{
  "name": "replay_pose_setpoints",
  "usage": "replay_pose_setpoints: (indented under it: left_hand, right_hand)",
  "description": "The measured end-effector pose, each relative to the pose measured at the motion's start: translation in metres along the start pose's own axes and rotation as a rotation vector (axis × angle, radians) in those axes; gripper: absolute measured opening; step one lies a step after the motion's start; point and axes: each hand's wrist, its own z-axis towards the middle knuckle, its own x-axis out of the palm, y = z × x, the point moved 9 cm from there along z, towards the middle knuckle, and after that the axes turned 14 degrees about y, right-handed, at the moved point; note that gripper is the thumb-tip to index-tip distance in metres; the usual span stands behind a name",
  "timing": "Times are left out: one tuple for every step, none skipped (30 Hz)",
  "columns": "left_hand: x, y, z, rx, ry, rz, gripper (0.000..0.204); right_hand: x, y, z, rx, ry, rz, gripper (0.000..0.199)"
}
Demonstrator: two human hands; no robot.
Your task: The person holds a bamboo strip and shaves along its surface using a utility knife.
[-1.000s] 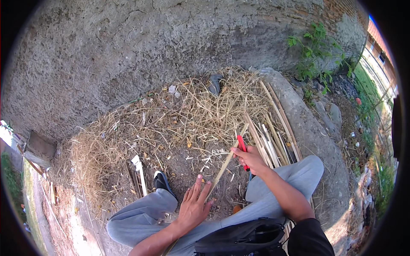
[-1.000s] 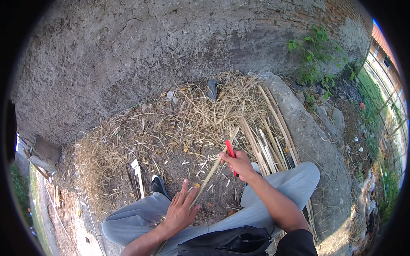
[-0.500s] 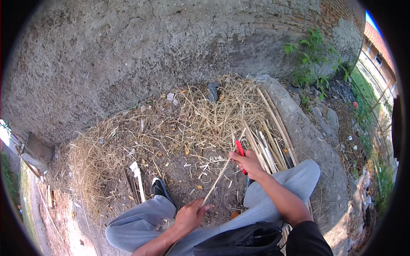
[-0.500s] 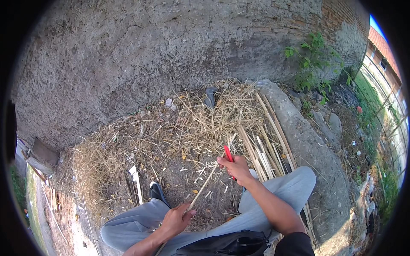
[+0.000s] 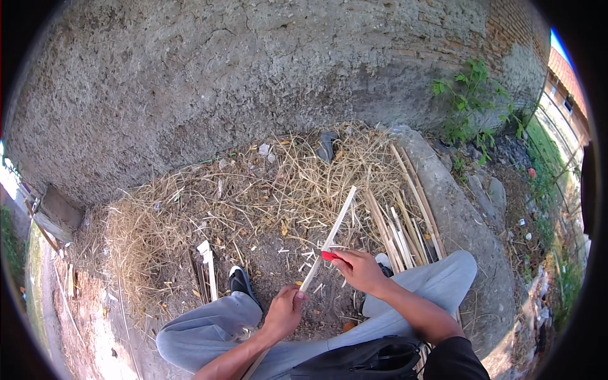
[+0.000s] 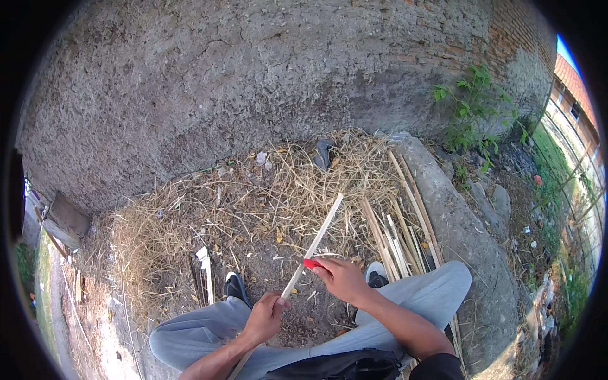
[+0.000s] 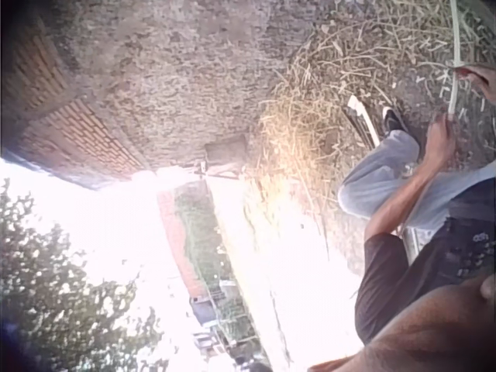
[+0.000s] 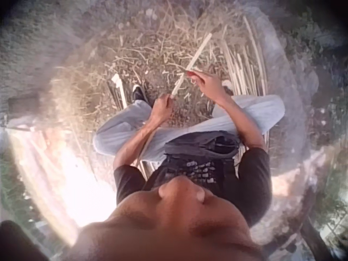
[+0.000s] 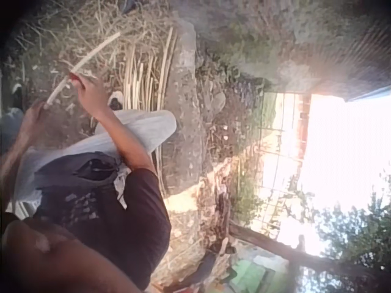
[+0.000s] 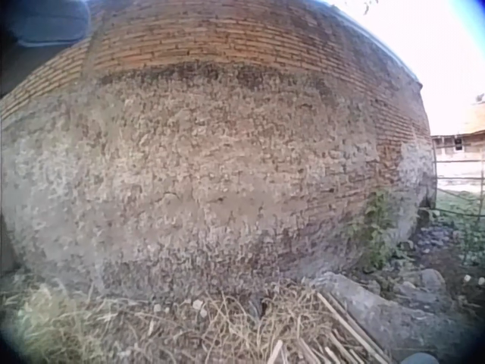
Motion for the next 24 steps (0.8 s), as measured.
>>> replay_pose_setpoints:
  left_hand:
    - [0.0, -0.002, 0.002, 0.002, -0.006, 0.002, 0.029]
    - [-0.001, -0.003, 0.003, 0.004, -0.012, 0.003, 0.03]
    - [-0.001, -0.002, 0.003, -0.003, -0.012, 0.002, 0.03]
    - [-0.002, -0.001, 0.003, 0.007, -0.017, 0.033, 0.029]
    - [-0.002, 0.0, 0.003, 0.019, -0.022, 0.065, 0.029]
    - [-0.001, 0.003, 0.004, 0.014, -0.021, 0.064, 0.029]
    - [-0.002, 0.005, 0.004, 0.025, -0.041, 0.079, 0.03]
    - [-0.003, 0.006, 0.003, 0.035, -0.062, 0.095, 0.032]
    - [-0.004, 0.007, 0.003, 0.032, -0.059, 0.094, 0.032]
    - [-0.005, 0.008, 0.005, 0.03, -0.051, 0.078, 0.03]
    - [-0.007, 0.009, 0.006, 0.028, -0.043, 0.061, 0.029]
    - [-0.008, 0.007, 0.007, 0.024, -0.039, 0.059, 0.029]
    - [-0.007, 0.01, 0.008, -0.025, -0.006, 0.018, 0.029]
    - [-0.005, 0.013, 0.009, -0.074, 0.026, -0.023, 0.029]
    - [-0.005, 0.013, 0.009, -0.077, 0.027, -0.025, 0.029]
    - [-0.005, 0.011, 0.009, -0.063, 0.021, -0.03, 0.029]
    - [-0.006, 0.01, 0.009, -0.049, 0.014, -0.035, 0.029]
    - [-0.007, 0.009, 0.01, -0.052, 0.015, -0.036, 0.029]
    - [-0.007, 0.008, 0.011, -0.046, 0.027, -0.069, 0.029]
    - [-0.006, 0.007, 0.011, -0.04, 0.039, -0.102, 0.029]
    - [-0.006, 0.011, 0.011, -0.042, 0.038, -0.102, 0.029]
    - [-0.003, 0.016, 0.011, -0.029, 0.052, -0.147, 0.033]
    - [-0.002, 0.019, 0.011, -0.017, 0.067, -0.193, 0.038]
    - [-0.002, 0.02, 0.011, -0.017, 0.067, -0.193, 0.038]
  right_hand:
    - [0.006, 0.004, -0.004, -0.046, -0.014, -0.061, 0.036]
    - [0.01, 0.008, -0.006, -0.092, -0.029, -0.121, 0.035]
    - [0.014, 0.01, -0.007, -0.026, 0.003, -0.178, 0.033]
    - [0.017, 0.013, -0.007, -0.025, 0.008, -0.173, 0.033]
    - [0.019, 0.017, -0.008, -0.041, -0.013, -0.183, 0.032]
    - [0.019, 0.022, -0.009, -0.056, -0.036, -0.194, 0.031]
    - [0.019, 0.024, -0.009, -0.054, -0.033, -0.191, 0.031]
    - [0.017, 0.027, -0.01, -0.067, -0.046, -0.159, 0.03]
    - [0.015, 0.028, -0.011, -0.079, -0.059, -0.127, 0.029]
    - [0.016, 0.027, -0.011, -0.077, -0.057, -0.124, 0.029]
    - [0.017, 0.025, -0.011, -0.077, -0.06, -0.123, 0.028]
    - [0.016, 0.024, -0.012, -0.076, -0.063, -0.123, 0.027]
    - [0.016, 0.024, -0.012, -0.072, -0.06, -0.121, 0.027]
    - [0.015, 0.024, -0.012, -0.069, -0.062, -0.126, 0.027]
    - [0.014, 0.024, -0.012, -0.069, -0.065, -0.131, 0.027]
    - [0.015, 0.024, -0.011, -0.068, -0.063, -0.129, 0.027]
    - [0.014, 0.027, -0.012, -0.097, -0.076, -0.135, 0.027]
    - [0.014, 0.029, -0.013, -0.126, -0.09, -0.141, 0.027]
    - [0.014, 0.03, -0.014, -0.124, -0.088, -0.14, 0.027]
    - [0.016, 0.028, -0.014, -0.098, -0.064, -0.118, 0.027]
    - [0.019, 0.027, -0.013, -0.075, -0.04, -0.095, 0.027]
    - [0.019, 0.029, -0.013, -0.077, -0.039, -0.094, 0.027]
    - [0.019, 0.032, -0.013, -0.1, -0.053, -0.09, 0.027]
    - [0.018, 0.035, -0.013, -0.123, -0.068, -0.087, 0.026]
